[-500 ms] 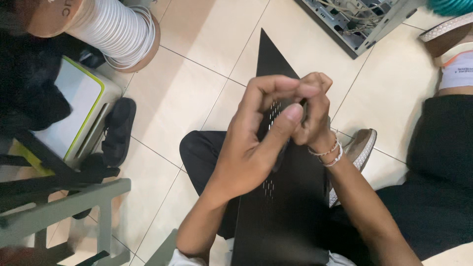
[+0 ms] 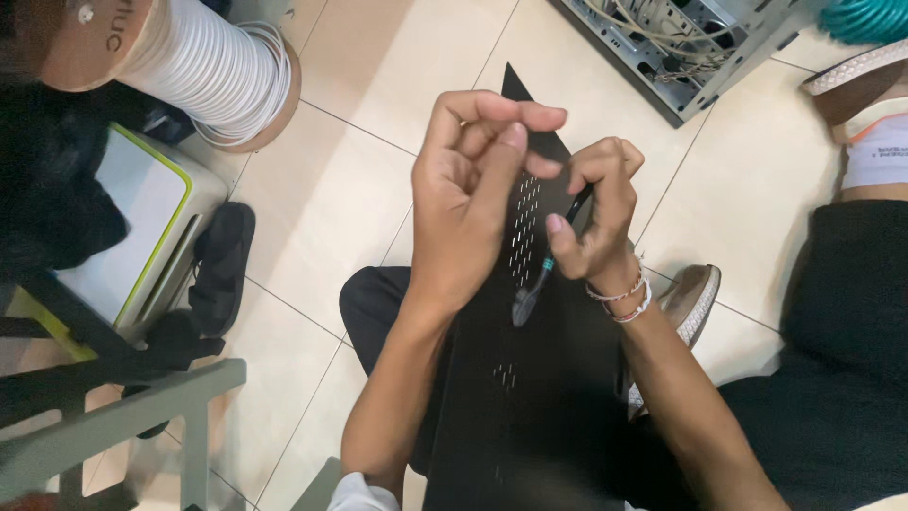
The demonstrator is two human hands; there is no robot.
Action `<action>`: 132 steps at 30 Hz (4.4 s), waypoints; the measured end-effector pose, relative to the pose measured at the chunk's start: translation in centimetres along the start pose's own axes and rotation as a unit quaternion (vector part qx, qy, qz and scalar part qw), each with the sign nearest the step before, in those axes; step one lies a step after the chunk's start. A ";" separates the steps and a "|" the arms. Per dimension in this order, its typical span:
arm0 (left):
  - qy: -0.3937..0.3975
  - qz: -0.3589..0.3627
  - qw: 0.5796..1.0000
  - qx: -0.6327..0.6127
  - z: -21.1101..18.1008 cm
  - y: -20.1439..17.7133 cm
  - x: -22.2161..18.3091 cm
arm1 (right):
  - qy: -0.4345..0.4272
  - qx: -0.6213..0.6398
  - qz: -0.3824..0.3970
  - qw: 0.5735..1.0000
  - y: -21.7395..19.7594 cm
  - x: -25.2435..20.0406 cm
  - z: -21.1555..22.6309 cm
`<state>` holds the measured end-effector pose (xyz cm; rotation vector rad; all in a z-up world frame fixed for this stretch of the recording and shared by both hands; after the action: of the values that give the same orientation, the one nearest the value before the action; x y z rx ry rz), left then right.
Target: The person uses a toothbrush to scrub a metal computer panel and the back of a computer case, removing dust from the vents and surfaces.
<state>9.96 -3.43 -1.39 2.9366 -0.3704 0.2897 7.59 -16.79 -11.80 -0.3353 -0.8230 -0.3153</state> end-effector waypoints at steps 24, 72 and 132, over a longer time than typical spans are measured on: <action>0.177 0.228 0.951 0.107 -3.1 1.2 -6.5 | 0.069 0.077 -0.061 0.993 -1.4 -0.5 1.7; 0.172 0.359 0.870 0.291 -4.6 3.0 -5.5 | 0.021 0.139 0.019 0.990 -1.1 -1.3 5.5; 0.128 0.382 0.906 0.128 -2.6 0.7 -7.5 | 0.194 0.157 -0.053 0.967 -0.7 -5.0 0.6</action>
<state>2.18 -1.87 -0.42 2.7734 -1.5320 0.8621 3.77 -16.47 -15.08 0.0688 -0.4936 -0.3317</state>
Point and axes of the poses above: each hand's wrist, its own x-axis towards the middle knuckle, its own y-axis out of the palm, z = x × y, the point moved 6 cm from there along x, towards the middle knuckle, and after that the axes turned 3 degrees about x, right-handed, at the moved point
